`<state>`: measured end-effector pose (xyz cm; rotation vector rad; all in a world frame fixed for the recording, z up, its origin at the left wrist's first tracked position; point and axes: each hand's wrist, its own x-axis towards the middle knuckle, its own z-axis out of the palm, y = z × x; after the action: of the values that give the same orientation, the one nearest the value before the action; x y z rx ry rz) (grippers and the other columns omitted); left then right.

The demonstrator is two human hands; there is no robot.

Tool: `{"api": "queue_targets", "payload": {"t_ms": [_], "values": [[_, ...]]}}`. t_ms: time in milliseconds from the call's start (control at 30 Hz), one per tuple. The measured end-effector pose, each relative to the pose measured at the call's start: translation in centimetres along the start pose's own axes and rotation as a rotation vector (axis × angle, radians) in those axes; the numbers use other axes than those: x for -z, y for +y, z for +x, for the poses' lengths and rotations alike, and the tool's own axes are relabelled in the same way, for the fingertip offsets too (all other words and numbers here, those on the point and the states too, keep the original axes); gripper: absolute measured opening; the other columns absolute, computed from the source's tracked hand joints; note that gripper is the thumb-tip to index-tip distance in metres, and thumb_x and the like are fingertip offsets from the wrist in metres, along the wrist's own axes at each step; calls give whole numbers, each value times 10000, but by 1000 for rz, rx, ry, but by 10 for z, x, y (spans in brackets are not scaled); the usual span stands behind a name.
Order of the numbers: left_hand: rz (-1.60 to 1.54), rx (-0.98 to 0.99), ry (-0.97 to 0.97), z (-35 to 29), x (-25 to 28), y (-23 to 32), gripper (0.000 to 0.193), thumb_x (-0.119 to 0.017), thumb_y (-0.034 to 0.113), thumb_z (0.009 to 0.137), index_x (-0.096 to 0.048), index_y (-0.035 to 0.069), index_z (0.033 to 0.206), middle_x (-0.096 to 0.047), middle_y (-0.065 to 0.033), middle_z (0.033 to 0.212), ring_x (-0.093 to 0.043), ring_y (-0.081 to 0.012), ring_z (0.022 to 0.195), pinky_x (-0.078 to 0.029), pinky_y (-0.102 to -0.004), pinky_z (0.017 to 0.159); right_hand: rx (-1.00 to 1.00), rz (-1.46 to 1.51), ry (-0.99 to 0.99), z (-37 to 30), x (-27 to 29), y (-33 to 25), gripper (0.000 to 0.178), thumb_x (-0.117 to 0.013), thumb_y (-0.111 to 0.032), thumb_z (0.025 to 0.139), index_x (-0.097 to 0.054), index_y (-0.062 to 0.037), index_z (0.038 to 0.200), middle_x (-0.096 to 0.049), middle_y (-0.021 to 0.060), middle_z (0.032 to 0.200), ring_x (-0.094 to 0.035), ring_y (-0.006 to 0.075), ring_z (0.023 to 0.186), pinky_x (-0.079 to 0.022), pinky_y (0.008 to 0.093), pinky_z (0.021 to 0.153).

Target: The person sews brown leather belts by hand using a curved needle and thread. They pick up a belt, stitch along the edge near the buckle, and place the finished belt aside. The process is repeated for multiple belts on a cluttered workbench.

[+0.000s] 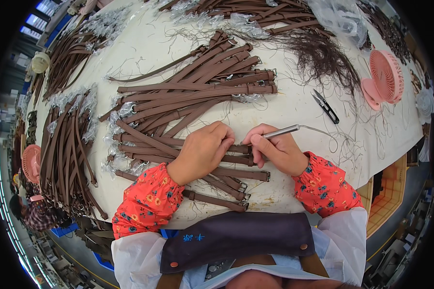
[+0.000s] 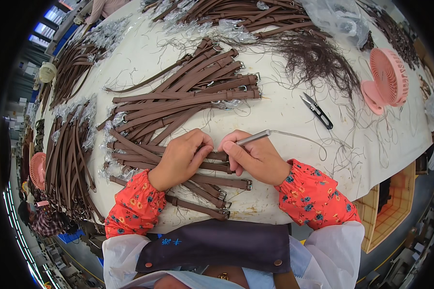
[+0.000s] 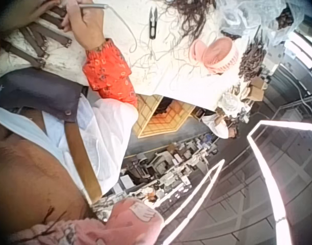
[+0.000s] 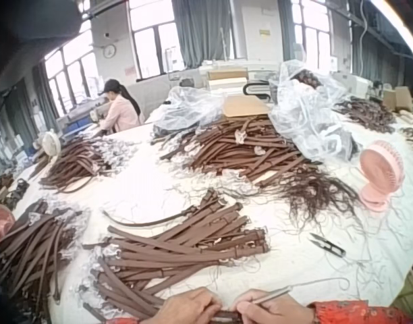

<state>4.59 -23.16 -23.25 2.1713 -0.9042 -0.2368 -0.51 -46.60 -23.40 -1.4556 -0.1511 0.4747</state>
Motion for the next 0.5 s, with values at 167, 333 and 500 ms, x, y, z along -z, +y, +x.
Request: {"api": "queue_targets", "payload": {"t_ms": [167, 333, 500], "values": [[5, 0, 3, 0, 0, 0, 74, -635, 79, 942, -607, 32, 992, -619, -149, 885, -625, -357, 794, -490, -414, 689, -3, -1, 0, 0, -1, 0, 283, -497, -273, 1089, -623, -20, 1111, -615, -3, 728, -586, 57, 619, -483, 207, 567], [7, -6, 3, 0, -1, -1, 73, -635, 79, 942, -605, 34, 991, -616, -150, 881, -622, -357, 788, -487, -416, 684, 1, -11, -3, 0, 0, 0, 288, -497, -276, 1089, -623, -18, 1112, -616, -2, 728, -588, 58, 619, -482, 206, 565], [13, 14, -11, 0, 2, 3, 70, -634, 83, 937, -599, 35, 976, -633, -154, 896, -639, -365, 789, -500, -439, 677, 1, -10, 3, 0, 0, 1, 293, -496, -281, 1089, -622, -17, 1114, -617, 0, 729, -592, 60, 619, -483, 207, 565]]}}
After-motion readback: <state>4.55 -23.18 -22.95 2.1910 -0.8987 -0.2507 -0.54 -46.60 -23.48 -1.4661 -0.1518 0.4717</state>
